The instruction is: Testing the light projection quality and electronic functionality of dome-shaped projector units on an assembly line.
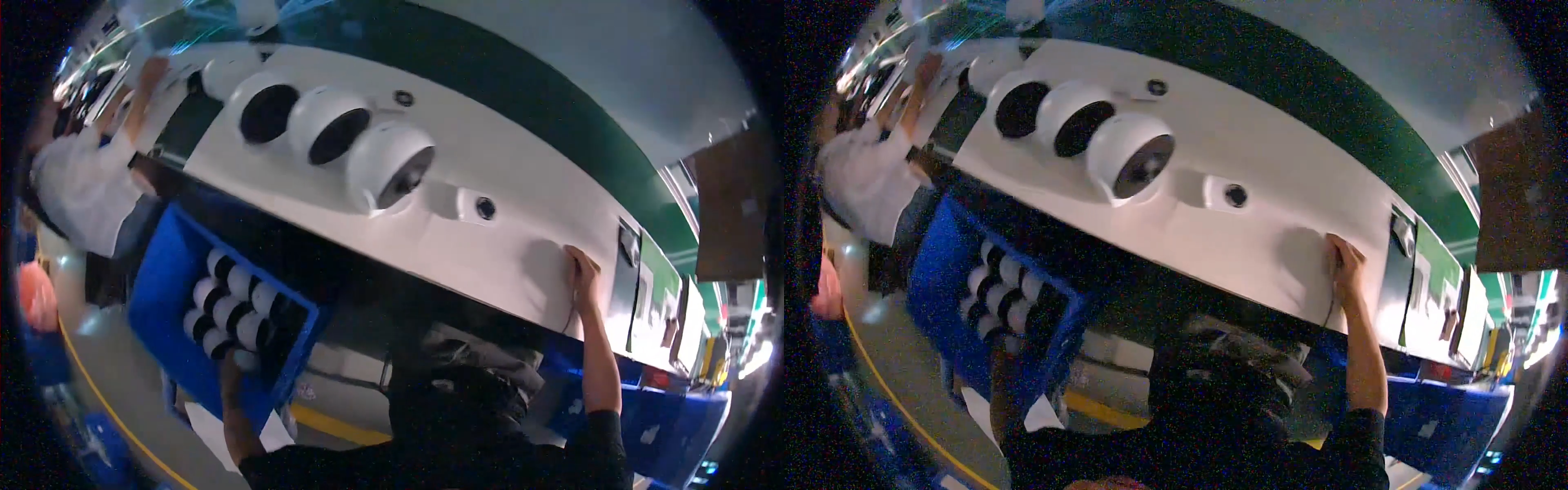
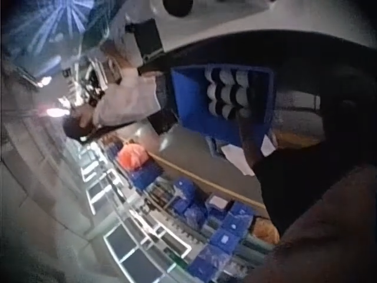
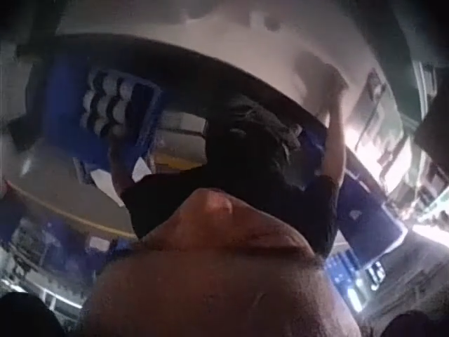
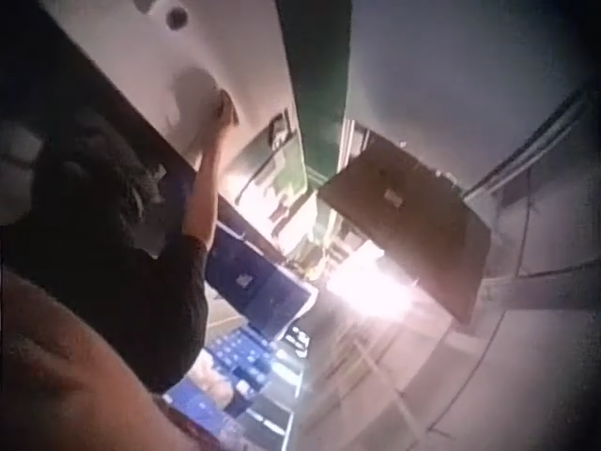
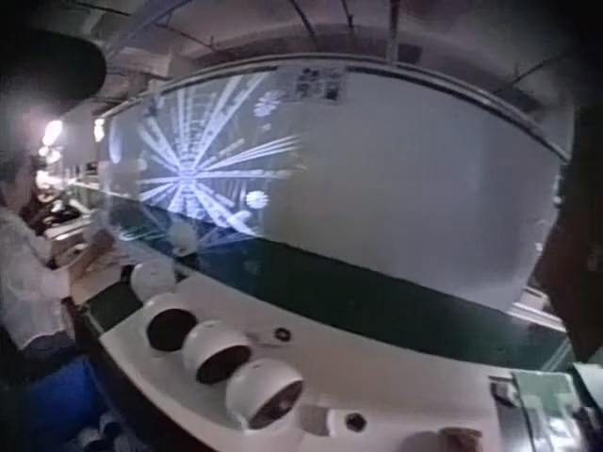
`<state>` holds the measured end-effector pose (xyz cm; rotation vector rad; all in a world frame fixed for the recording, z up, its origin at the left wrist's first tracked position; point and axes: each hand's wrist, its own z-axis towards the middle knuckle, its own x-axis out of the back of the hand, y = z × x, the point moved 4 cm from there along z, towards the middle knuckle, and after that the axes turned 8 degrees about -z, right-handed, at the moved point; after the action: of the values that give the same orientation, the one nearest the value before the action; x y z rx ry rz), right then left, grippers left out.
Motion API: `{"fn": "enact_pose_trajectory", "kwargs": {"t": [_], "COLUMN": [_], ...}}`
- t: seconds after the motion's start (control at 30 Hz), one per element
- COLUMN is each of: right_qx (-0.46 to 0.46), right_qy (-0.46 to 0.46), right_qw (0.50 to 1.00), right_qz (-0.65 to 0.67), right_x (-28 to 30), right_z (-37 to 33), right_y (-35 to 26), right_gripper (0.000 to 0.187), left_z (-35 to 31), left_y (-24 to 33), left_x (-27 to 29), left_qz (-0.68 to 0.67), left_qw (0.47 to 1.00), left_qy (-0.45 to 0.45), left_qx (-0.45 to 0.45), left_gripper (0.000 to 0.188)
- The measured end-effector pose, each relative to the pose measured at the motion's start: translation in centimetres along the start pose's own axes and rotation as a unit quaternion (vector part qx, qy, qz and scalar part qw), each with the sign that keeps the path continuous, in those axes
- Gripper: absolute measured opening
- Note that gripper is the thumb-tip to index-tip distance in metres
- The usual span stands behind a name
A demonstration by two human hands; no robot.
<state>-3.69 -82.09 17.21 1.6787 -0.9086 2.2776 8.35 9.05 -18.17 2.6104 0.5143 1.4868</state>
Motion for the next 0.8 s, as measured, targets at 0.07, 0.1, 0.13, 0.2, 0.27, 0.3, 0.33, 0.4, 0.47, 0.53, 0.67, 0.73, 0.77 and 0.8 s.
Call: {"fn": "enact_pose_trajectory", "kwargs": {"t": [0.07, 0.1, 0.13, 0.2, 0.27, 0.3, 0.33, 0.4, 0.47, 0.53, 0.67, 0.73, 0.77, 0.8], "right_qx": [-0.058, -0.020, 0.018, 0.064, 0.086, 0.086, 0.129, 0.110, 0.105, 0.071, 0.081, 0.089, 0.098, 0.119], "right_qy": [-0.039, -0.028, -0.019, -0.006, 0.004, -0.001, 0.023, -0.007, -0.032, -0.056, -0.057, -0.040, -0.053, -0.054], "right_qw": [0.995, 0.998, 0.998, 0.997, 0.995, 0.994, 0.989, 0.987, 0.976, 0.954, 0.914, 0.911, 0.912, 0.910], "right_qz": [0.068, 0.057, 0.050, 0.035, 0.048, 0.063, 0.068, 0.119, 0.188, 0.285, 0.393, 0.402, 0.394, 0.393], "right_x": [-0.3, -0.2, 0.1, 0.6, 1.0, 1.1, 1.4, 1.5, 1.7, 2.0, 4.2, 5.6, 6.2, 6.6], "right_z": [0.1, 0.2, 0.2, 0.1, 0.0, 0.0, 0.0, -0.3, -0.7, -1.4, -2.0, -2.2, -2.2, -1.9], "right_y": [0.3, -0.1, -0.5, -1.0, -0.9, -0.6, -0.6, 0.2, 0.6, 0.9, 0.2, -0.2, -0.3, -0.5], "right_gripper": [0.027, 0.028, 0.030, 0.036, 0.039, 0.041, 0.045, 0.048, 0.040, 0.033, 0.018, 0.016, 0.023, 0.034], "left_z": [-1.4, -2.7, -4.1, -7.3, -11.3, -13.6, -15.8, -20.4, -24.8, -26.6, -28.2, -28.1, -28.2, -28.3], "left_y": [0.4, 0.7, 1.1, 2.7, 5.6, 7.8, 10.6, 17.3, 25.9, 36.5, 58.7, 68.8, 73.6, 77.8], "left_x": [2.0, 3.2, 4.7, 8.5, 13.3, 15.9, 18.4, 22.6, 25.5, 28.2, 29.3, 27.0, 25.5, 23.8], "left_qz": [0.003, 0.001, -0.001, -0.009, -0.020, -0.032, -0.056, -0.224, -0.394, -0.253, -0.004, 0.064, 0.062, 0.084], "left_qw": [1.000, 1.000, 0.999, 0.997, 0.992, 0.987, 0.981, 0.954, 0.895, 0.913, 0.828, 0.787, 0.759, 0.743], "left_qy": [0.016, 0.029, 0.041, 0.071, 0.112, 0.134, 0.151, 0.139, 0.076, 0.068, -0.011, -0.088, -0.128, -0.151], "left_qx": [-0.006, -0.013, -0.019, -0.035, -0.062, -0.083, -0.107, -0.140, -0.195, -0.313, -0.561, -0.607, -0.636, -0.646], "left_gripper": [0.103, 0.103, 0.104, 0.105, 0.106, 0.106, 0.107, 0.111, 0.116, 0.120, 0.115, 0.111, 0.112, 0.125]}}
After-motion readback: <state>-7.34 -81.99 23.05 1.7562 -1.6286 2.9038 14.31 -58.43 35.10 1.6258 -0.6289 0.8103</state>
